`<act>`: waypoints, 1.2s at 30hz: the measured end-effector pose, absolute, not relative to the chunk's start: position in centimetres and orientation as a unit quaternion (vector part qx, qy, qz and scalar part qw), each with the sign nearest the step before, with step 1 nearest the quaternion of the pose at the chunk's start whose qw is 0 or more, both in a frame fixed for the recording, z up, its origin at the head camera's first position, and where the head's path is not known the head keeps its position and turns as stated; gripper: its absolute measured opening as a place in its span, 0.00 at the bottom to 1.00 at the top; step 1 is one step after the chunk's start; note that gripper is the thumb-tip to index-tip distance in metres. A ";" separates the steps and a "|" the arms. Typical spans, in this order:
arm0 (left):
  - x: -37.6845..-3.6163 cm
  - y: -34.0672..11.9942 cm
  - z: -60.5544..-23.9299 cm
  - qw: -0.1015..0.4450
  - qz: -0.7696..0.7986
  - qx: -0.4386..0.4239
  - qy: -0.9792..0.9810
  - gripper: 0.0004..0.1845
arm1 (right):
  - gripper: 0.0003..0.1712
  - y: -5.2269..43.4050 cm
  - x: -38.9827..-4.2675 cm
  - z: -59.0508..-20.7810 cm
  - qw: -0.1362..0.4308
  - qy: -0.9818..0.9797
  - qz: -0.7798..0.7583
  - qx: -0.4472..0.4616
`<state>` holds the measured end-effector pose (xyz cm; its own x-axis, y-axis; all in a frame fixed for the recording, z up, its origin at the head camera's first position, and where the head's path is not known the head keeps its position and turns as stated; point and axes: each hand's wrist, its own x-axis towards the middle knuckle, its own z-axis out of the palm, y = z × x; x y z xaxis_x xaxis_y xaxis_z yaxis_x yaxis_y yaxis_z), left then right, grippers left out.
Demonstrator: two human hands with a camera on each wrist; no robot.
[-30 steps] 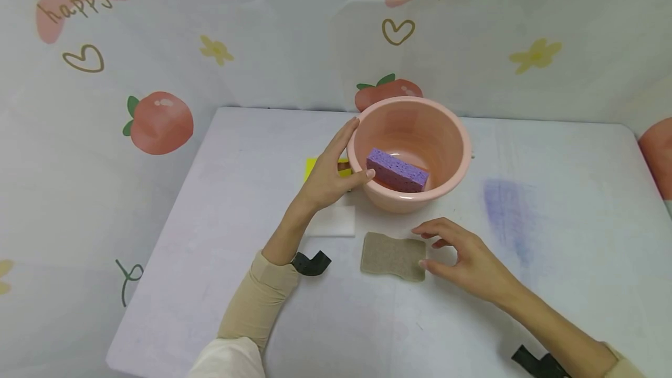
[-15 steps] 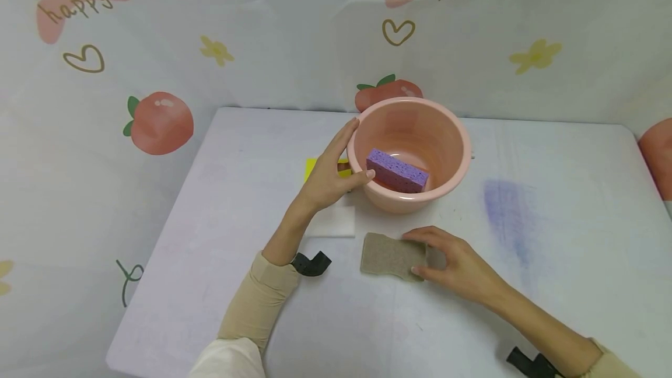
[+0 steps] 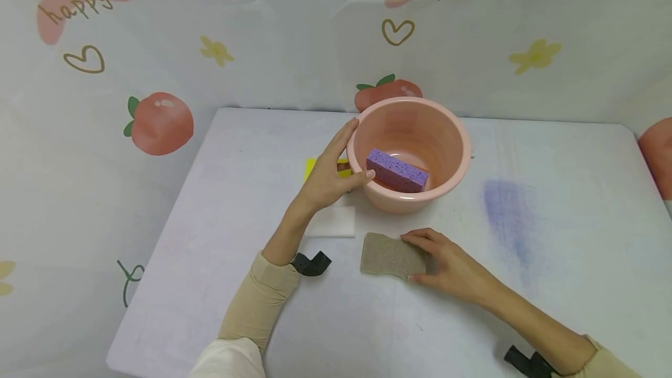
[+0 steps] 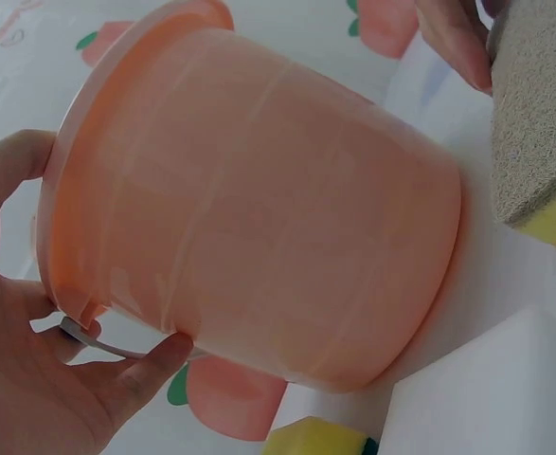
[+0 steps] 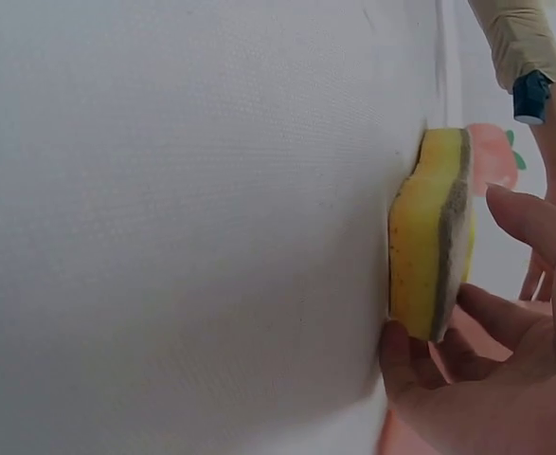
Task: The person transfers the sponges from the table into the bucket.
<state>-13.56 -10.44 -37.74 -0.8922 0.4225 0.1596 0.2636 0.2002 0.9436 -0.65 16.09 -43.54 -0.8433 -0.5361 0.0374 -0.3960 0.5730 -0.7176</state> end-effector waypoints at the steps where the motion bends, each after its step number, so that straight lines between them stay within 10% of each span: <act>1: -13.6 -10.4 -37.8 0.067 0.592 0.223 0.772 0.50 | 0.38 16.0 -0.6 -43.5 0.096 0.883 -0.375 -0.263; 36: -12.6 -10.0 -35.5 0.083 0.600 0.212 0.767 0.50 | 0.43 15.3 -0.7 -41.7 0.096 0.900 -0.339 -0.258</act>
<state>-12.59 -10.05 -35.49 -0.8958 0.4259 0.1267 0.2257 0.1905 0.9554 -0.73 15.33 -41.69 -0.8486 -0.5291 0.0019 -0.3991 0.6377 -0.6588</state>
